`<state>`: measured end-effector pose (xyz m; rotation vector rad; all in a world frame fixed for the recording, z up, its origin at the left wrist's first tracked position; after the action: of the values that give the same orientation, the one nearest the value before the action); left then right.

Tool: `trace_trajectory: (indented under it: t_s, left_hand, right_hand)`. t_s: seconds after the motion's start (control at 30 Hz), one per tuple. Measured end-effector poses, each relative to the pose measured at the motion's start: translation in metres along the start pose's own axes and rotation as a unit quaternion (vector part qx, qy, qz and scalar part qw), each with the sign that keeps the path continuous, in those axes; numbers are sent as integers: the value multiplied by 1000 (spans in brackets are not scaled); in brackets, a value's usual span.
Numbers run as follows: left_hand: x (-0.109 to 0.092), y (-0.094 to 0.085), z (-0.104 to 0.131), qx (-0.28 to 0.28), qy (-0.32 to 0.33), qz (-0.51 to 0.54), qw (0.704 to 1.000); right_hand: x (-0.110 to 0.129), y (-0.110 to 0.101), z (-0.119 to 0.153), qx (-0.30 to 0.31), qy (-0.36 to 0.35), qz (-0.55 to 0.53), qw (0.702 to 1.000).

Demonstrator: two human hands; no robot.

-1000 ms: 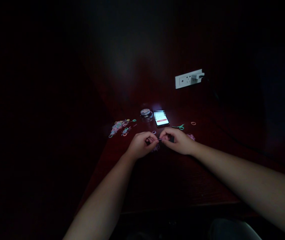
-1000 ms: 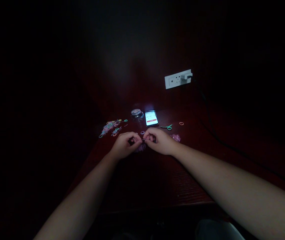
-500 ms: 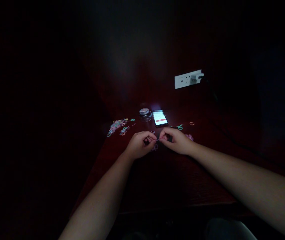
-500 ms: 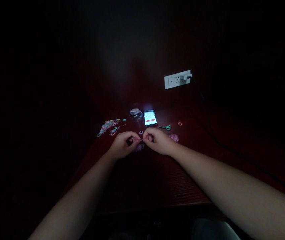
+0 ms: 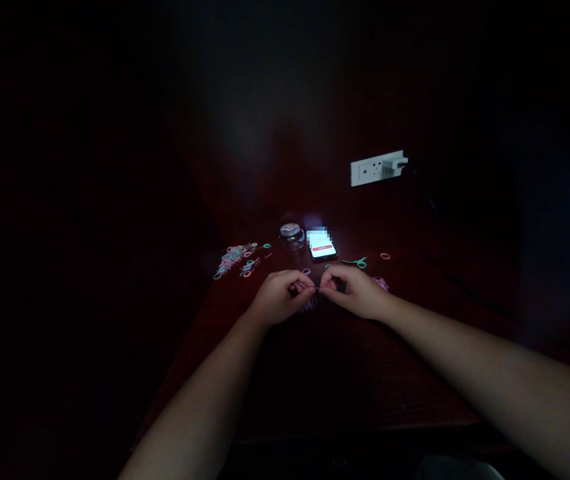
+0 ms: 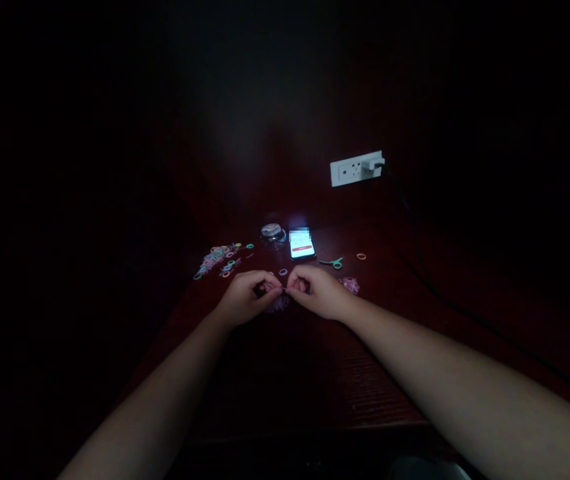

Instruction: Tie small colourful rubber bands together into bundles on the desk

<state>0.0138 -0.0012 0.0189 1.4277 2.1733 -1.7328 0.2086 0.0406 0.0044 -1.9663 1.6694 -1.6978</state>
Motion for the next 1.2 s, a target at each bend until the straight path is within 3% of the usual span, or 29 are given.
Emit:
trace_trajectory:
  t_s: [0.33, 1.2]
  left_hand:
    - [3, 1, 1, -23, -3, -19, 1000]
    - [4, -1, 1, 6, -5, -5, 1000]
  right_hand:
    - [2, 0, 1, 0, 1, -2, 1000]
    - [-3, 4, 2, 4, 2, -1, 1000]
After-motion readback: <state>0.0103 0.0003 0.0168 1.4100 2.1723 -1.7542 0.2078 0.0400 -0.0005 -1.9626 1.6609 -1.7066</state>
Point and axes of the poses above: each hand's wrist, its own z-axis away from the middle knuckle, its own y-axis out of the palm, x = y × z, the point moved 1 cm from there along -z, towards the middle knuckle, and after that the axes turned 10 degrees about x, right-handed, at the moved point
